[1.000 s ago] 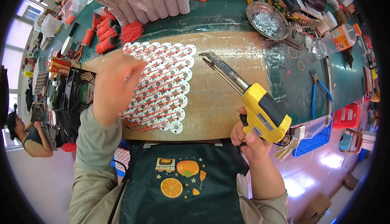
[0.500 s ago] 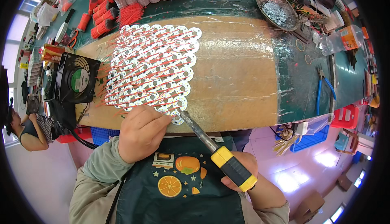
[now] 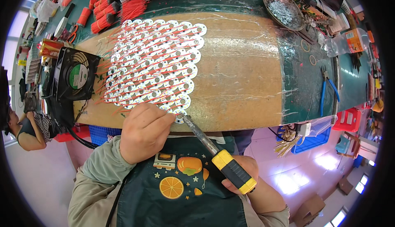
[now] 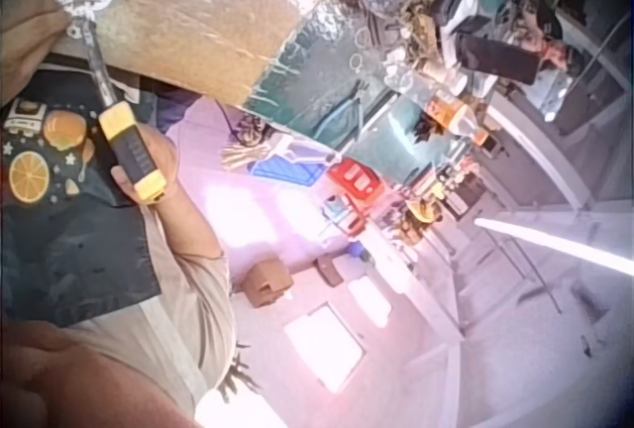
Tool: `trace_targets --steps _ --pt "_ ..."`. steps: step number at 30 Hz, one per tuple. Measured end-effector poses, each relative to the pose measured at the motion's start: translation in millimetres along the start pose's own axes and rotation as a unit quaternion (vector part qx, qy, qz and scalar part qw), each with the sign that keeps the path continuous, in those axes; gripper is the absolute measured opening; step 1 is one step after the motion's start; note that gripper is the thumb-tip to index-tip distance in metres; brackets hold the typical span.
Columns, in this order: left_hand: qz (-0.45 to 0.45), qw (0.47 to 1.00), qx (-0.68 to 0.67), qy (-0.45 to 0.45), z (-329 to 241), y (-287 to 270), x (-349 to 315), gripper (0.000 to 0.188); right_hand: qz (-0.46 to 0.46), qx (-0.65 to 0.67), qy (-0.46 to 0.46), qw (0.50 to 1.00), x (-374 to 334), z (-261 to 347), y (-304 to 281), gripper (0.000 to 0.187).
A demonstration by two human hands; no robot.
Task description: The person solders red wires onto LED components on an assembly grid using a soldering iron.
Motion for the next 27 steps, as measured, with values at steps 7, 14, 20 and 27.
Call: trace_targets --steps 7,14,20,27 --pt "-0.002 1.000 0.008 -0.008 -1.1 1.0 0.2 0.024 -0.009 -0.022 0.053 0.998 -9.7 -5.6 -3.4 0.047" --pt "0.001 1.000 0.018 -0.016 -1.3 1.1 -0.3 0.020 -0.015 0.028 0.011 0.999 -3.0 -2.6 1.6 0.034" --pt "0.003 1.000 0.019 -0.016 -0.7 2.0 -0.4 0.018 -0.018 0.034 0.034 0.999 -1.8 -1.1 3.1 0.034" --pt "0.010 0.999 0.020 -0.022 -0.4 3.2 -0.5 0.017 0.005 -0.003 0.011 1.000 2.4 4.0 6.2 0.033"
Point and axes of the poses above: each hand's wrist, its own x-axis towards the middle knuckle, its own y-axis out of the palm, z = x × y, the point moved 6 cm from there along x, towards the middle knuckle, and after that the axes turned 8 degrees about y, right-handed, at the moved point
